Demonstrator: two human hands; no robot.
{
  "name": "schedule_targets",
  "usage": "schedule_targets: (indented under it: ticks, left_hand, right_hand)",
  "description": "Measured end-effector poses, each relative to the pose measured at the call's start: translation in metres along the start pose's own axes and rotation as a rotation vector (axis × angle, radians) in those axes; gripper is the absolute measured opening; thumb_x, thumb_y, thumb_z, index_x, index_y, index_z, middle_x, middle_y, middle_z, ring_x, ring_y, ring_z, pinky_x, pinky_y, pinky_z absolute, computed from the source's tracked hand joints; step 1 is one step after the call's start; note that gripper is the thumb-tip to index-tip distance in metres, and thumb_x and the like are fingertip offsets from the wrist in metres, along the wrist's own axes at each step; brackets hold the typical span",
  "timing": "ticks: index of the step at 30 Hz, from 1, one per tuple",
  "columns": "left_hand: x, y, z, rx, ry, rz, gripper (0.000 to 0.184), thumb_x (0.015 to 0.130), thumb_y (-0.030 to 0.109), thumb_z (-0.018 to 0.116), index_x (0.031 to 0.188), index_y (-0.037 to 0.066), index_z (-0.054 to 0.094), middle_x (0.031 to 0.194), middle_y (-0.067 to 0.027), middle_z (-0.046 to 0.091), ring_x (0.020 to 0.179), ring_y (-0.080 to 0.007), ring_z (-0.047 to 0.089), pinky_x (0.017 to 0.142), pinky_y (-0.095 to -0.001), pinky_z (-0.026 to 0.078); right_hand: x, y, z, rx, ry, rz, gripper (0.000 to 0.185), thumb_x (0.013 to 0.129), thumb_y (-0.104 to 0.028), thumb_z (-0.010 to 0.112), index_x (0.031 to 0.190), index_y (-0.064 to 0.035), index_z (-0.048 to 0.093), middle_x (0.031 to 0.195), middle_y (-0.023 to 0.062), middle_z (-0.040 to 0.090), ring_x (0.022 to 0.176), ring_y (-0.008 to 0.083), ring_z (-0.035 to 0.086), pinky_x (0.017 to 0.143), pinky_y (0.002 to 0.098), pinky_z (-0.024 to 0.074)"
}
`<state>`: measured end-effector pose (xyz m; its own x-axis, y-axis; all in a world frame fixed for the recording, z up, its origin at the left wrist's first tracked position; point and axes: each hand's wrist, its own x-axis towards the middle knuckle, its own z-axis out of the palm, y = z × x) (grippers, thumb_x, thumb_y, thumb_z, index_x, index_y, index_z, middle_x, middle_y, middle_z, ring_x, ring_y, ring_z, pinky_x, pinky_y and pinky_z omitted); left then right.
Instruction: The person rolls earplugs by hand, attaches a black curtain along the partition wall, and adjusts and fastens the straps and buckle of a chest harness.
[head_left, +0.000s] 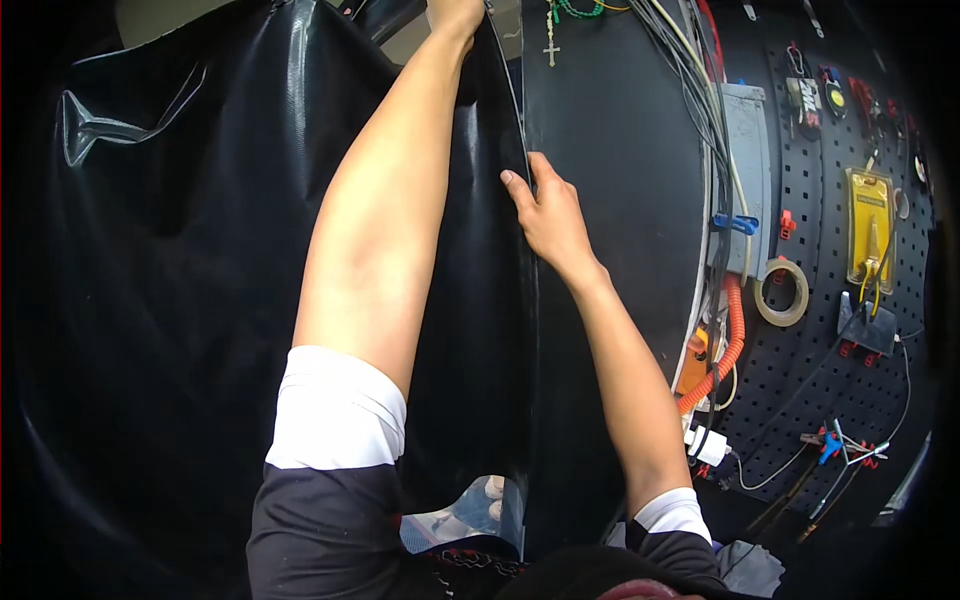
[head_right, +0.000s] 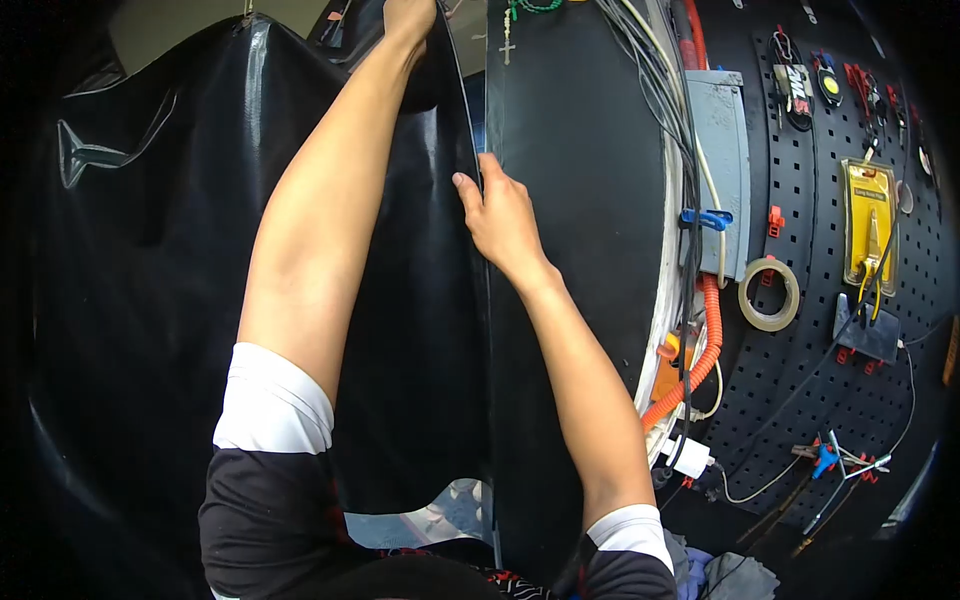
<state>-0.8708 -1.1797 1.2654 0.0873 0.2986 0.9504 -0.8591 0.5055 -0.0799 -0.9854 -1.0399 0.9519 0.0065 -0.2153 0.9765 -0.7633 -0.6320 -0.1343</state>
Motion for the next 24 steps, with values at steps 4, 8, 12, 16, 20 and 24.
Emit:
schedule_targets:
  ticks: [4,8,12,16,20,24]
  left_hand:
    - [-0.002,0.002,0.010,0.106,0.342,0.130,0.024,0.086,0.013,0.051,0.094,-0.001,0.068,0.084,-0.0211,0.068,0.077,-0.0341,0.068,0.068,-0.0470,0.053]
    - [-0.002,0.004,0.011,0.225,0.357,0.108,0.024,0.085,0.015,0.053,0.092,-0.002,0.068,0.079,-0.0179,0.068,0.074,-0.0345,0.067,0.067,-0.0458,0.053]
    - [0.007,0.007,0.008,0.156,0.323,0.014,0.024,0.085,0.017,0.053,0.091,-0.001,0.069,0.085,-0.0205,0.069,0.077,-0.0323,0.069,0.069,-0.0449,0.054]
    - [0.011,0.007,-0.001,0.024,-0.038,-0.075,0.030,0.092,0.025,0.051,0.097,0.004,0.070,0.099,-0.0238,0.071,0.090,-0.0288,0.071,0.077,-0.0436,0.056]
    - [-0.010,0.018,-0.040,-0.231,-0.059,-0.024,0.038,0.100,0.030,0.043,0.109,0.003,0.068,0.101,-0.0211,0.071,0.094,-0.0372,0.069,0.081,-0.0473,0.055]
    - [0.004,0.010,-0.017,-1.166,-0.069,-0.587,0.042,0.102,0.031,0.039,0.111,0.001,0.067,0.112,-0.0218,0.069,0.102,-0.0333,0.067,0.083,-0.0485,0.054]
  right_hand:
    - [-0.001,0.000,0.002,-0.038,-0.007,0.002,0.031,0.100,-0.022,0.059,0.111,0.0065,0.054,0.078,0.0278,0.064,0.081,0.0474,0.065,0.072,0.0509,0.0494]
    - [-0.006,-0.002,0.003,-0.013,-0.039,0.008,0.029,0.100,-0.021,0.058,0.111,0.0055,0.054,0.077,0.0278,0.064,0.081,0.0476,0.065,0.071,0.0517,0.0489]
    - [-0.007,-0.006,-0.001,0.002,-0.018,-0.043,0.027,0.101,-0.021,0.056,0.109,0.0042,0.052,0.069,0.0263,0.062,0.073,0.0468,0.065,0.066,0.0522,0.0481]
    - [-0.006,-0.011,-0.004,0.037,-0.023,-0.042,0.027,0.102,-0.021,0.056,0.106,0.0046,0.051,0.063,0.0258,0.060,0.066,0.0467,0.064,0.060,0.0515,0.0470]
    - [-0.005,-0.011,0.000,-0.008,-0.050,-0.061,0.026,0.102,-0.020,0.055,0.107,0.0048,0.050,0.061,0.0263,0.059,0.065,0.0469,0.064,0.058,0.0515,0.0463]
    - [-0.006,-0.009,0.004,0.017,-0.070,-0.057,0.027,0.102,-0.021,0.055,0.109,0.0047,0.049,0.061,0.0265,0.059,0.065,0.0466,0.064,0.058,0.0518,0.0461]
